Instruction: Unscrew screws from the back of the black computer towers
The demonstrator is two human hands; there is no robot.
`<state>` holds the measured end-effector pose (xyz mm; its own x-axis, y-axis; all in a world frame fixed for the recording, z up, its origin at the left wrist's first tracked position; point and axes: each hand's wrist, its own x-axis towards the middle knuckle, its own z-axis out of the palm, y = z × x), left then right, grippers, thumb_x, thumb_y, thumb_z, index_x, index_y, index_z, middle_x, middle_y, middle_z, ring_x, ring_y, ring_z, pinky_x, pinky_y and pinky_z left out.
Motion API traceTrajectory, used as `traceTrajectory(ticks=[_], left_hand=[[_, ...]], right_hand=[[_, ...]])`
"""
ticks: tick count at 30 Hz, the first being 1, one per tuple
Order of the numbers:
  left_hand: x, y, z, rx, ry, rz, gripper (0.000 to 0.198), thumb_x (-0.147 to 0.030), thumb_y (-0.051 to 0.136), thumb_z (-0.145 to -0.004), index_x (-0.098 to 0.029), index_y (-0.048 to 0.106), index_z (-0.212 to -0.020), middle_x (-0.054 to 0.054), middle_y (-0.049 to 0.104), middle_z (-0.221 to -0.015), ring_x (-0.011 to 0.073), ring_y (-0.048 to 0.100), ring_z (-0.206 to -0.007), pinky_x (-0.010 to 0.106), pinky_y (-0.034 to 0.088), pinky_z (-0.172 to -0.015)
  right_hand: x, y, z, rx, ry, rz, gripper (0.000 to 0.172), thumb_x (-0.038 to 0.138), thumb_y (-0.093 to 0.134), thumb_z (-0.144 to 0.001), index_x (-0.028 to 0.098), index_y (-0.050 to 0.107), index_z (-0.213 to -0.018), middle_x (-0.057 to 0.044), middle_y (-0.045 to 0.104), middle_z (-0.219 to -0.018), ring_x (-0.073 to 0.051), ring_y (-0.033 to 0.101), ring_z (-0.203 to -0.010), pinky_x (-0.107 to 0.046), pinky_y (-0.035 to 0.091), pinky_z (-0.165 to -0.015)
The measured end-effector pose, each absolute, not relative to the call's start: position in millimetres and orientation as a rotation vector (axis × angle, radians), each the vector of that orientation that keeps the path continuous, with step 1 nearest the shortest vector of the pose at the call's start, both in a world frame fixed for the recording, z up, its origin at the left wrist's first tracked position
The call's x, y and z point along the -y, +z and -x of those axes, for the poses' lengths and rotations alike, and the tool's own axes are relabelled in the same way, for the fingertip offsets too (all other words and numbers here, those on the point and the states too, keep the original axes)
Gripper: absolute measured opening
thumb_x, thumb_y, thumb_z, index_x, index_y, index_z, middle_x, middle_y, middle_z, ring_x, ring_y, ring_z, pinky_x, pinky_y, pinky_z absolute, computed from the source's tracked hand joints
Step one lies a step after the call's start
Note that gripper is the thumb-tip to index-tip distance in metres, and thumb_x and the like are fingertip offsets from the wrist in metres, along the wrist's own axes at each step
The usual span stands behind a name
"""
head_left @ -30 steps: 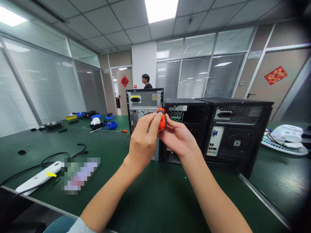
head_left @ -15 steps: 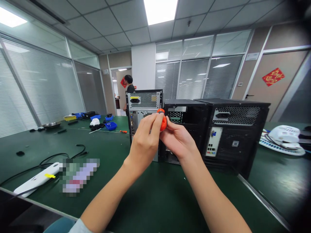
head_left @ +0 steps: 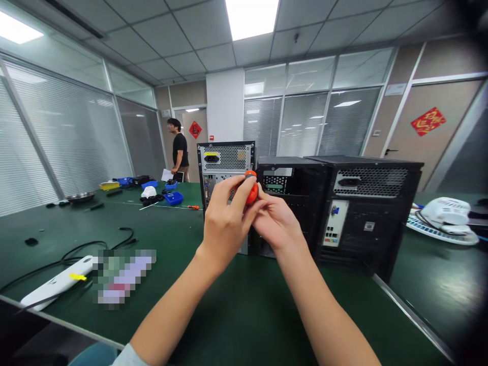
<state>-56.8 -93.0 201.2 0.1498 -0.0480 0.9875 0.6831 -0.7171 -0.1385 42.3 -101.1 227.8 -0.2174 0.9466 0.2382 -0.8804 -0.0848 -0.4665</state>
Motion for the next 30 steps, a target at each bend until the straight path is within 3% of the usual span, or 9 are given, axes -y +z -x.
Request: traceTrajectory(ticks=[9,13,18,22,26,30], left_hand=[[91,203,50,0.593,-1.718,1.662,0.030,-0.028,0.063,-0.078,-0.017,0.059,-0.106,0.006,0.061,-0.090,0.0164,0.056,-0.090,0.030,0.048,-0.082],[89,203,51,0.546,-1.801,1.629,0.032,-0.031,0.066,-0.075,-0.015,0.057,-0.101,0.005,0.064,-0.089,0.0153,0.059,-0.087,0.028,0.049,-0.080],[86,201,52,0.534,-1.802,1.618,0.032,-0.031,0.069,-0.072,-0.014,0.056,-0.095,0.006,0.066,-0.087,0.0158,0.062,-0.087,0.027,0.050,-0.078],[87,200,53,0.569,-1.771,1.613,0.032,-0.032,0.068,-0.073,-0.014,0.056,-0.097,0.006,0.067,-0.087,0.0153,0.064,-0.080,0.026,0.050,-0.073],[89,201,53,0.559,-1.749,1.635,0.030,-0.029,0.067,-0.074,-0.013,0.057,-0.097,0.007,0.068,-0.088,0.0151,0.065,-0.081,0.025,0.051,-0.072],[90,202,53,0.521,-1.752,1.668,0.026,-0.025,0.066,-0.075,-0.013,0.056,-0.096,0.008,0.068,-0.091,0.0156,0.065,-0.086,0.025,0.052,-0.075]], right_hand=[[96,222,-39,0.636,1.629,0.099,0.049,-0.003,0.032,-0.084,0.024,0.057,-0.117,0.000,0.071,-0.086,-0.005,0.060,-0.057,-0.010,0.051,-0.053],[92,218,-42,0.662,1.615,0.115,0.039,0.000,0.034,-0.085,0.018,0.064,-0.101,-0.001,0.070,-0.077,-0.006,0.062,-0.064,-0.012,0.053,-0.064],[96,218,-45,0.794,1.612,0.156,0.019,0.018,0.047,-0.087,0.018,0.065,-0.082,0.000,0.068,-0.074,-0.010,0.062,-0.069,-0.025,0.054,-0.074],[98,220,-47,0.876,1.615,0.206,0.016,0.030,0.054,-0.085,0.019,0.064,-0.080,0.002,0.066,-0.070,-0.010,0.060,-0.062,-0.028,0.054,-0.072],[96,223,-47,0.878,1.631,0.232,0.020,0.028,0.052,-0.086,0.016,0.065,-0.078,0.001,0.066,-0.066,-0.008,0.058,-0.058,-0.021,0.053,-0.063],[94,223,-49,0.870,1.649,0.200,0.012,0.024,0.057,-0.083,0.016,0.066,-0.080,0.001,0.068,-0.070,-0.007,0.060,-0.062,-0.017,0.052,-0.061]])
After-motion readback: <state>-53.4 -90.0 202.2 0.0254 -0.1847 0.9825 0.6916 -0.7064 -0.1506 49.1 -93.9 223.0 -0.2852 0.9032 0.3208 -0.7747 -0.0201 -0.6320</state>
